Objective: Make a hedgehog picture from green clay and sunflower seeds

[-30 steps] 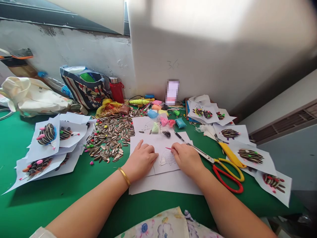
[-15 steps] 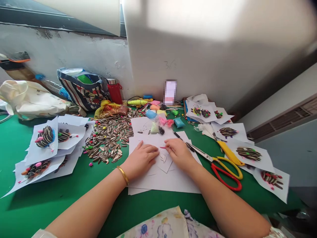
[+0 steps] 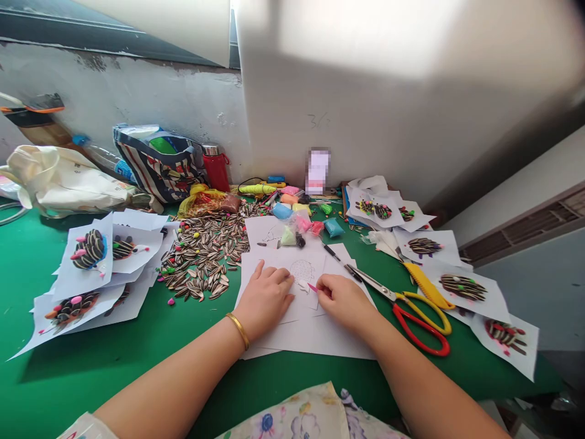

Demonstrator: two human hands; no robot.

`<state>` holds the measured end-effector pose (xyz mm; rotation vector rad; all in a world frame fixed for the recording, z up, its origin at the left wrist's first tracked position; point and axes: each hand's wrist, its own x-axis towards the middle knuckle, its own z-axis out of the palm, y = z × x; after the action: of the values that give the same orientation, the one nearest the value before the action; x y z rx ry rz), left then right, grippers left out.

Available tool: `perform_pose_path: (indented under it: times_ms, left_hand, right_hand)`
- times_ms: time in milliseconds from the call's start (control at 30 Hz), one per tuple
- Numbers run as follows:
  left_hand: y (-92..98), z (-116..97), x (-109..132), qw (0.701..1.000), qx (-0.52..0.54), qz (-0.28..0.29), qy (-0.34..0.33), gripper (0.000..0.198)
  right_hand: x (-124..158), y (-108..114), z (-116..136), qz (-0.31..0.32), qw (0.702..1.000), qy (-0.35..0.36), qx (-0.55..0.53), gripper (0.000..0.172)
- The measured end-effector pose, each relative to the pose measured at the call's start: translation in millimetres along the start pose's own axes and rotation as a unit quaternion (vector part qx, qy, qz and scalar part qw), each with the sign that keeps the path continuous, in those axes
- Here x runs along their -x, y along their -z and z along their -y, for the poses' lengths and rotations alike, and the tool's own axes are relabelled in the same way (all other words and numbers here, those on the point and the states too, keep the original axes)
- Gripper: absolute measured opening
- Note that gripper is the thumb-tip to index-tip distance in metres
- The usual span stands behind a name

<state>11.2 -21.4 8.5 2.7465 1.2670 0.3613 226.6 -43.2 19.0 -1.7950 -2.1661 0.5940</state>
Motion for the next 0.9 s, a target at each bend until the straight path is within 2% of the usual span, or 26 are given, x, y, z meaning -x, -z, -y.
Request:
perform_pose_path:
  times_ms: [567, 900]
  left_hand:
    - [-1.8, 0, 2, 1.000, 0.011, -0.004, 0.002, 0.027]
    - [-3.0, 0, 2, 1.000, 0.007, -0.010, -0.001, 0.026]
  right_hand:
    - [0, -2, 5, 0.020, 1.000, 0.001, 0.012, 0.014]
    - [-1, -2, 18, 0.038, 0.996, -0.050, 0.063, 0.010]
